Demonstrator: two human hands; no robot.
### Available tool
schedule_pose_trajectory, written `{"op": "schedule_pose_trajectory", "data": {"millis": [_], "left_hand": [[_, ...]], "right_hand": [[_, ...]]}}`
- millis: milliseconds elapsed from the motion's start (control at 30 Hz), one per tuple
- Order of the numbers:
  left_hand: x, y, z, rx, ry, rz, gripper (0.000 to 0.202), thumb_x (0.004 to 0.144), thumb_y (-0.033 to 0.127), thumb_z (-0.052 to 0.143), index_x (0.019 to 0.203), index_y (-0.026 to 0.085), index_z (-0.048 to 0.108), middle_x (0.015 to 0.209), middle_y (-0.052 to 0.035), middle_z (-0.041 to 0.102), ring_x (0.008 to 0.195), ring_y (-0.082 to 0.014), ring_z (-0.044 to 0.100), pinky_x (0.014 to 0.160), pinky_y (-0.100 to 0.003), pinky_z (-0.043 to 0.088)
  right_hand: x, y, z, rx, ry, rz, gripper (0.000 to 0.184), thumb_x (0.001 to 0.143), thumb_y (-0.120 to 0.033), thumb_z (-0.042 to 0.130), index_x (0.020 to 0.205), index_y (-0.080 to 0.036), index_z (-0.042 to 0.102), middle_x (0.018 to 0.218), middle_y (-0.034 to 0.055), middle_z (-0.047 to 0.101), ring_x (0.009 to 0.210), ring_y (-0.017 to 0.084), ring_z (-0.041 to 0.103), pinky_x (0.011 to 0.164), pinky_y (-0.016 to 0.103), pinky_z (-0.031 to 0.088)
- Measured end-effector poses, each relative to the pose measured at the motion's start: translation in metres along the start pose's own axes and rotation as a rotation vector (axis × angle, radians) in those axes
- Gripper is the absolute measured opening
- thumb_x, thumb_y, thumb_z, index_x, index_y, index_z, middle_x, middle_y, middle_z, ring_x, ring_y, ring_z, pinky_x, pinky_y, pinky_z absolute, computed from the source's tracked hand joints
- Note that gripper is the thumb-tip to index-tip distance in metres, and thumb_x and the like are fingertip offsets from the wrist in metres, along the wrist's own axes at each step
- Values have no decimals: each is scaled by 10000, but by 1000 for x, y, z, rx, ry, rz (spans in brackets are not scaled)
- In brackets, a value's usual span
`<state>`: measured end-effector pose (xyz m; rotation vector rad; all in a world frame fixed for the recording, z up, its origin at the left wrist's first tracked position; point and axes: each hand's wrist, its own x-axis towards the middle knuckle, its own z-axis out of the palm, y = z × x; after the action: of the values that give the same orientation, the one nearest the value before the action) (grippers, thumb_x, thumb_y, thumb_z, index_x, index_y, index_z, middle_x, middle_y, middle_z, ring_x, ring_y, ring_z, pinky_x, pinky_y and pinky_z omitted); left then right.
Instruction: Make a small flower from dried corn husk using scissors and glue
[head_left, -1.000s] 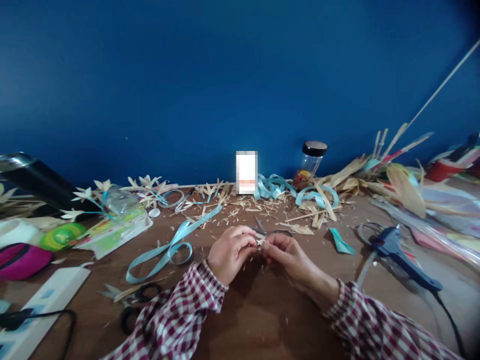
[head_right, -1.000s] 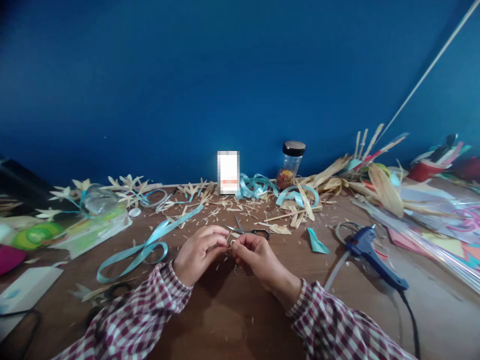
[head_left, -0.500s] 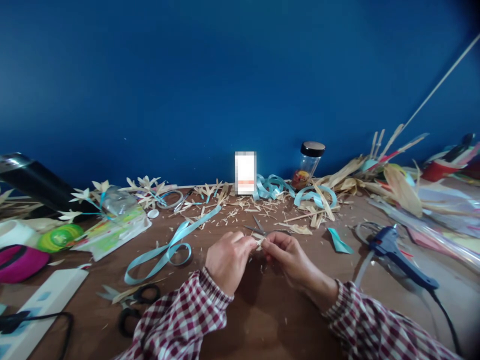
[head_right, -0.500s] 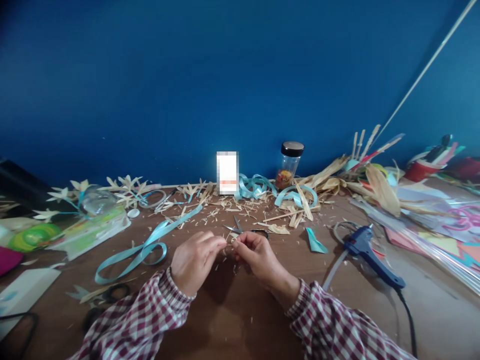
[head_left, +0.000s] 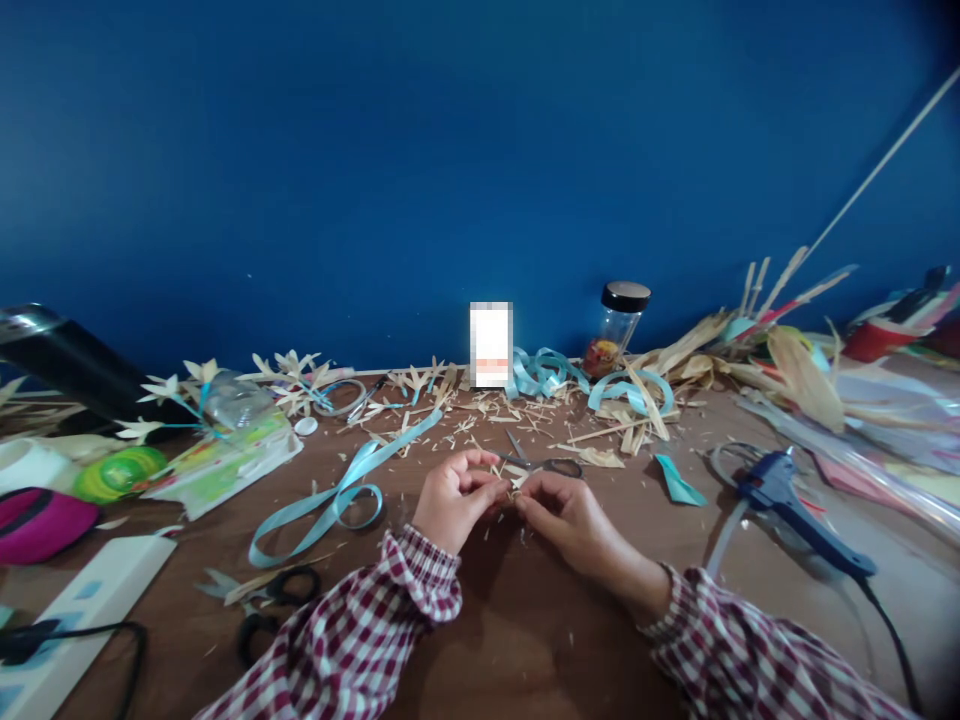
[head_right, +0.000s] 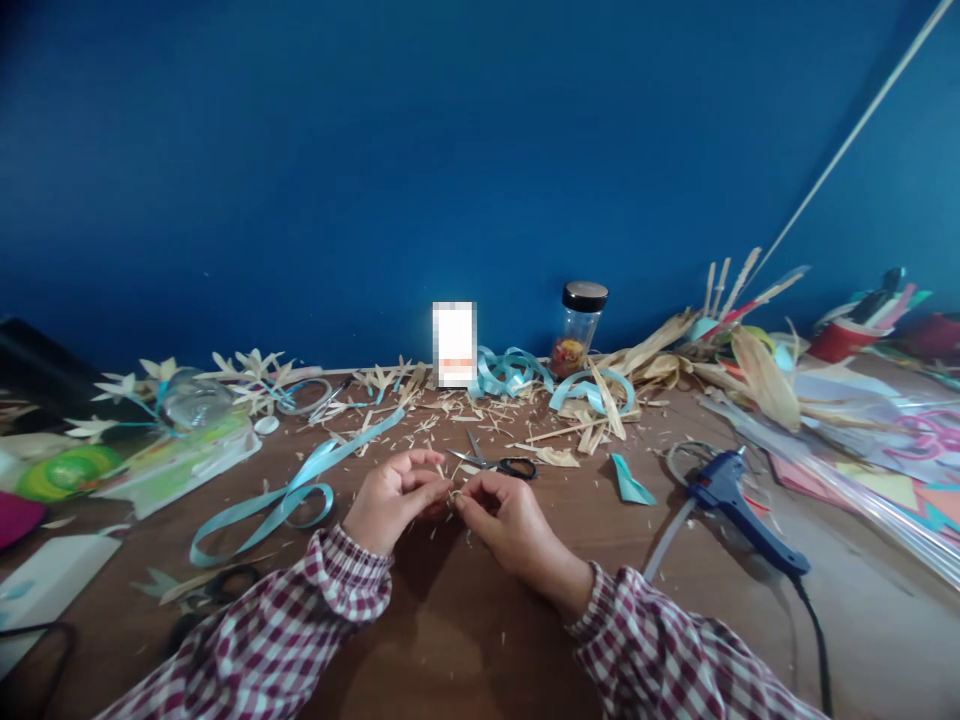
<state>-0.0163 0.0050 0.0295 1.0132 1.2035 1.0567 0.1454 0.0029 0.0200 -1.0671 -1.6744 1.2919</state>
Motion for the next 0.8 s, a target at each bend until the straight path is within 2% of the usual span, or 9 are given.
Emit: {"op": "schedule_pose_trajectory", "data": {"millis": [133, 400, 533, 700, 800], "left_hand": [[-4, 3, 7, -26, 120, -41, 554, 580, 265, 755, 996, 183, 399, 663, 8, 646, 531, -124, 599, 492, -238, 502], [-5, -4, 12, -58, 175, 23, 803, 552, 299, 773, 1185, 154, 301, 591, 19, 637, 477, -133, 600, 460, -222, 480], [-6, -2, 11, -31, 129, 35, 863, 597, 293, 749, 1289, 151, 252, 608, -4, 656, 530, -159, 630, 495, -241, 493], [-8, -1, 11, -19, 36, 115, 919, 629, 217, 715, 1360, 154, 162, 734, -38, 681, 645, -162, 652, 575, -252, 502], [-11, -2, 14, -15, 37, 166, 945, 637, 168, 693, 1381, 183, 111, 765, -26, 667, 691, -160, 654, 603, -249, 503]], "right_hand": [[-1, -1, 0, -103, -13, -56, 154, 816, -242, 525, 710, -153, 592, 638, -9, 553, 590, 103, 460, 536, 202, 357], [-2, -6, 2, -96, -21, -33, 151, 797, -220, 531, 669, -147, 565, 592, -26, 510, 549, 91, 421, 507, 197, 332], [-1, -4, 1, -79, 2, 0, 154, 786, -238, 542, 663, -146, 556, 588, -26, 503, 544, 92, 418, 497, 198, 327], [1, 2, -1, -65, 53, 28, 173, 784, -276, 545, 661, -154, 550, 586, -20, 502, 544, 101, 425, 495, 204, 331], [0, 2, -1, -55, 68, 23, 170, 783, -279, 545, 663, -160, 553, 591, -13, 521, 550, 109, 444, 499, 208, 344]]}}
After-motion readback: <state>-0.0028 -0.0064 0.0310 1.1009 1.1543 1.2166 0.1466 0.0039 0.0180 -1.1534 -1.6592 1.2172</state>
